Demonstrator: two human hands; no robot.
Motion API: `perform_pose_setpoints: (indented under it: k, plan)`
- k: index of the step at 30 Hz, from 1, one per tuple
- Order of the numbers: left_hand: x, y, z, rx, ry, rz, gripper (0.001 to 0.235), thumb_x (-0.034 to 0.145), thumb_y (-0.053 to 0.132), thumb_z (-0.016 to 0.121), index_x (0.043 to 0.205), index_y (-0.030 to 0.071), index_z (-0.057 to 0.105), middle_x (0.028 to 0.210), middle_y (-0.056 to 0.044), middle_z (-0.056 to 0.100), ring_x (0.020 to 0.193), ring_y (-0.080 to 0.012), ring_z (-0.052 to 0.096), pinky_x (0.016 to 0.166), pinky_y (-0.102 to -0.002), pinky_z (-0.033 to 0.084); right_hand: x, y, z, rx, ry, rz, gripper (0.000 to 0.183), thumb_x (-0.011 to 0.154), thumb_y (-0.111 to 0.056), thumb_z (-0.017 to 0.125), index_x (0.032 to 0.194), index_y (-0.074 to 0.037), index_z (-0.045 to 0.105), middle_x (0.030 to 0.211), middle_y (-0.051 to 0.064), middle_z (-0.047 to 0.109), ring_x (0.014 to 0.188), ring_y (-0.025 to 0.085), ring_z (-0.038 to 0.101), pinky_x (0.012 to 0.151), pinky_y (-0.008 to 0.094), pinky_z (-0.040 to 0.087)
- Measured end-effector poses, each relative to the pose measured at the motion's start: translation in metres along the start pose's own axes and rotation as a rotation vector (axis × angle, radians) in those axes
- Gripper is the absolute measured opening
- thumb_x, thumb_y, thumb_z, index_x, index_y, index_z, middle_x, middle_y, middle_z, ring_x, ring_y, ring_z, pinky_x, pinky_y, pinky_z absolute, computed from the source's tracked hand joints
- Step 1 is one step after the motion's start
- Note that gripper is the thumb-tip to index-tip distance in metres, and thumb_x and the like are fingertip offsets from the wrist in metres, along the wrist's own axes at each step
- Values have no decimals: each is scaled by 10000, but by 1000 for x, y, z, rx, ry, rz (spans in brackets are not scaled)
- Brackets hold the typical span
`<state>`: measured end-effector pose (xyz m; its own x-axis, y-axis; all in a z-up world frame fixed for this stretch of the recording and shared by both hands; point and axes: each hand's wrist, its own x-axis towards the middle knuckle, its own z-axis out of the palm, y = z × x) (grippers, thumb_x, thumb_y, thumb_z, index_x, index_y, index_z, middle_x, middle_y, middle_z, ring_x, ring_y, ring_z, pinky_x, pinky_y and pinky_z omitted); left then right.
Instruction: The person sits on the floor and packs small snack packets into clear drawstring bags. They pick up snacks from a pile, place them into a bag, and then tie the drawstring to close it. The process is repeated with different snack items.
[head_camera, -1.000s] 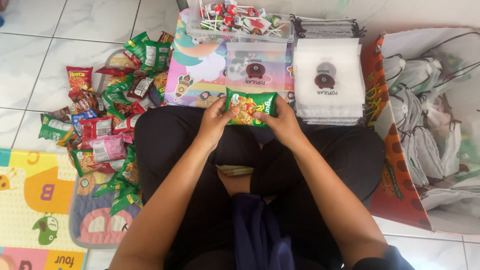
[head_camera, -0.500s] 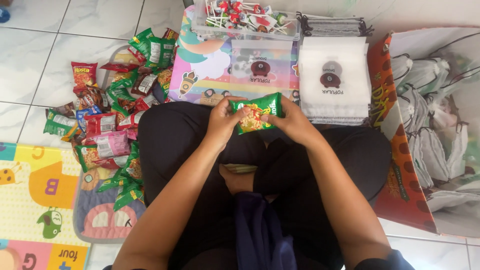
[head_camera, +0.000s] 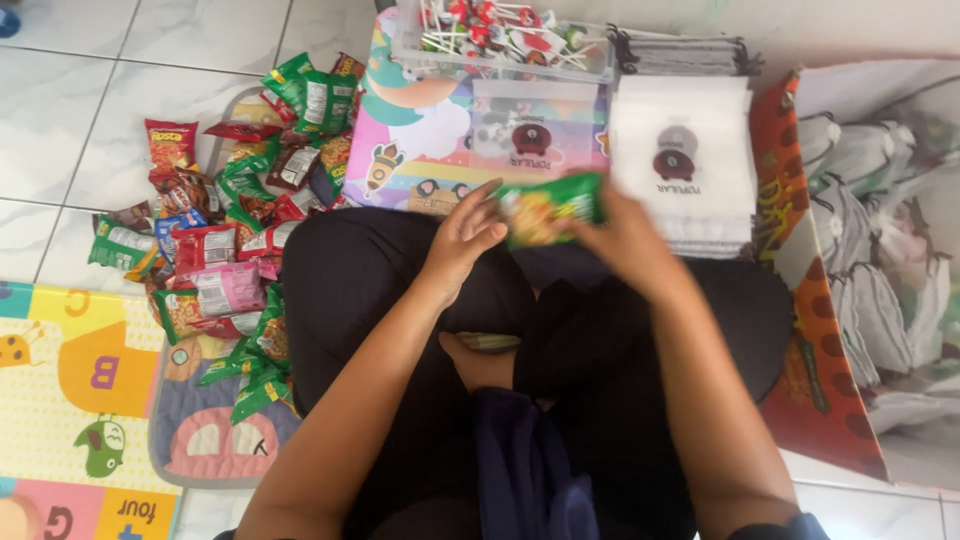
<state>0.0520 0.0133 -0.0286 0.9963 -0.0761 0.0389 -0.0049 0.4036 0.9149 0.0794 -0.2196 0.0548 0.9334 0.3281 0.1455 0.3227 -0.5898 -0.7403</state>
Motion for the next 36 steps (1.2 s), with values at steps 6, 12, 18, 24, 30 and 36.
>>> perform_pose_setpoints:
  k: [6,12,18,24,30,36]
  plan:
    - [0,15,-14,26,-99,-97,591,954,307,706,1479,124,507,1387,-149,642,1238,-237,647,1062,-368,507,18,-5,-96,-418,155,-252,518,941,-4,785,1390,79,542,1186,316,540,1135,535,572,957,589,468]
    - [6,9,-24,-26,-164,-133,470,980,246,655,1412,90,556,1267,-150,702,1107,-228,709,1021,-364,580,63,30,-119,-806,-20,18,669,952,-60,691,1575,12,458,1210,289,547,1104,523,503,961,612,354]
    - [7,13,-34,-43,-95,-138,421,968,233,672,1354,80,604,1134,-169,750,855,-178,725,880,-338,626,79,93,-89,-898,118,-240,771,870,167,638,1618,96,464,1185,292,597,1131,522,539,1141,694,174]
    - [38,59,-67,98,399,264,165,894,256,709,998,138,655,993,-13,697,866,-126,660,798,-264,540,80,99,-64,-828,356,-260,692,834,311,652,1490,124,536,1480,404,467,1399,626,326,1067,800,46]
    - [127,52,-217,493,746,497,182,890,11,547,967,143,646,982,-44,672,830,-152,645,711,-267,492,34,53,-52,-664,455,-230,525,928,258,665,1405,62,565,1439,310,438,1422,548,330,1122,770,73]
    - [177,-39,-357,1262,791,-213,63,864,207,671,894,184,722,1054,-61,682,1020,-311,682,842,-513,498,11,80,-44,-482,611,-272,335,994,206,587,1244,0,671,1283,168,517,1335,421,524,1217,640,127]
